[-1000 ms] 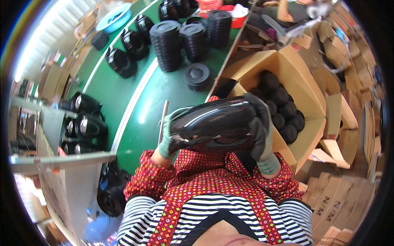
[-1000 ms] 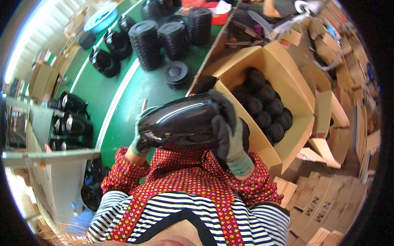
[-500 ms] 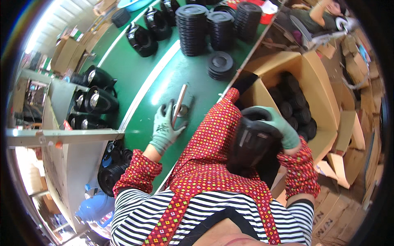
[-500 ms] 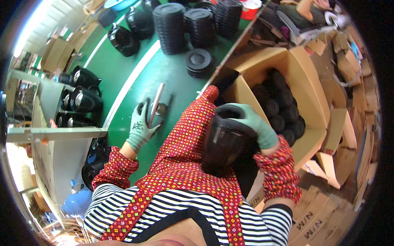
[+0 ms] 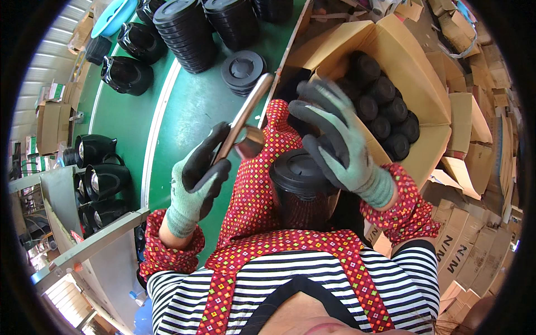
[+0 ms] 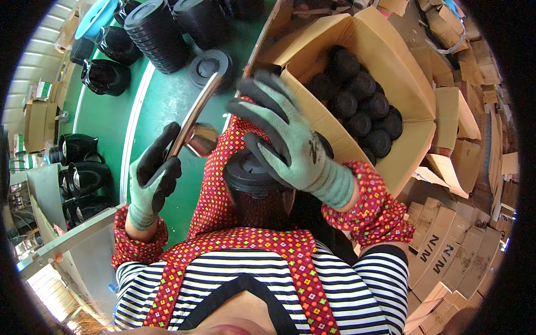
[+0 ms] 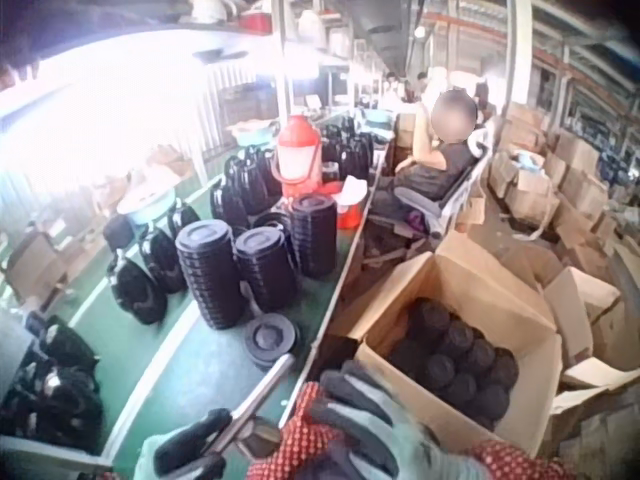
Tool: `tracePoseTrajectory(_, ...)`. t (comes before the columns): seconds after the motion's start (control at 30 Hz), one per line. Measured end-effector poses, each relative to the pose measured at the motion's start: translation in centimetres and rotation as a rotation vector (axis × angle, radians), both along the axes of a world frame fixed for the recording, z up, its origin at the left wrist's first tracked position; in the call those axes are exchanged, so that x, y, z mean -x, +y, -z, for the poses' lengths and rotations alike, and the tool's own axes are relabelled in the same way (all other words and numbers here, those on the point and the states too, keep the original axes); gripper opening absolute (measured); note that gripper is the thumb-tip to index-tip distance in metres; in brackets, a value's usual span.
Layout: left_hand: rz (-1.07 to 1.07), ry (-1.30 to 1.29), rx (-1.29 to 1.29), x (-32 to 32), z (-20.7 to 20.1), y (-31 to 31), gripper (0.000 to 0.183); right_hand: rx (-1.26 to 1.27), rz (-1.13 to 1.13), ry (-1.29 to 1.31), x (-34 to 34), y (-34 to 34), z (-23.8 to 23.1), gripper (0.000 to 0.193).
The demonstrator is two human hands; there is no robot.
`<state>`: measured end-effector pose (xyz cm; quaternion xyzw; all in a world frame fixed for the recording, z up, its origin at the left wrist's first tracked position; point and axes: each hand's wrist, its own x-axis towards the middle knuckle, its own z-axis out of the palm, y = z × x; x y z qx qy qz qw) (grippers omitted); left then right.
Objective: The person repeatedly picks up black plastic kettle bodies and lids from a green workbench, uses a metal rod to press or align the lid onto the kettle body, and places the assembled unit back on the bench. The process is repeated for multiple units in a factory setting.
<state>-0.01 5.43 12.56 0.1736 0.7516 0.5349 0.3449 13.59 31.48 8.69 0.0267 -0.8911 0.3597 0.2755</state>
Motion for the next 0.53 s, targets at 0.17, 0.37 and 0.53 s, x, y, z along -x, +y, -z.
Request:
tracePoseTrajectory(0.17, 0.326, 0.232, -0.096, 0.4, -2.5, 3.8, 0.066, -0.243, -0.227, 0.037, 4.3, 3.9, -2.1, 0.04)
tracePoseTrajectory(0.37, 0.547, 0.574, -0.28, 1.8, -3.0, 6.8, 0.074, 0.238, -0.207, 0.054, 3.3, 4.1, 8.7, 0.034)
tracePoseTrajectory(0.53, 0.856, 0.458, -0.546, 2.4, 0.2, 8.0, 0.043, -0.009, -0.231, 0.018, 2.0, 4.0, 7.0, 0.038)
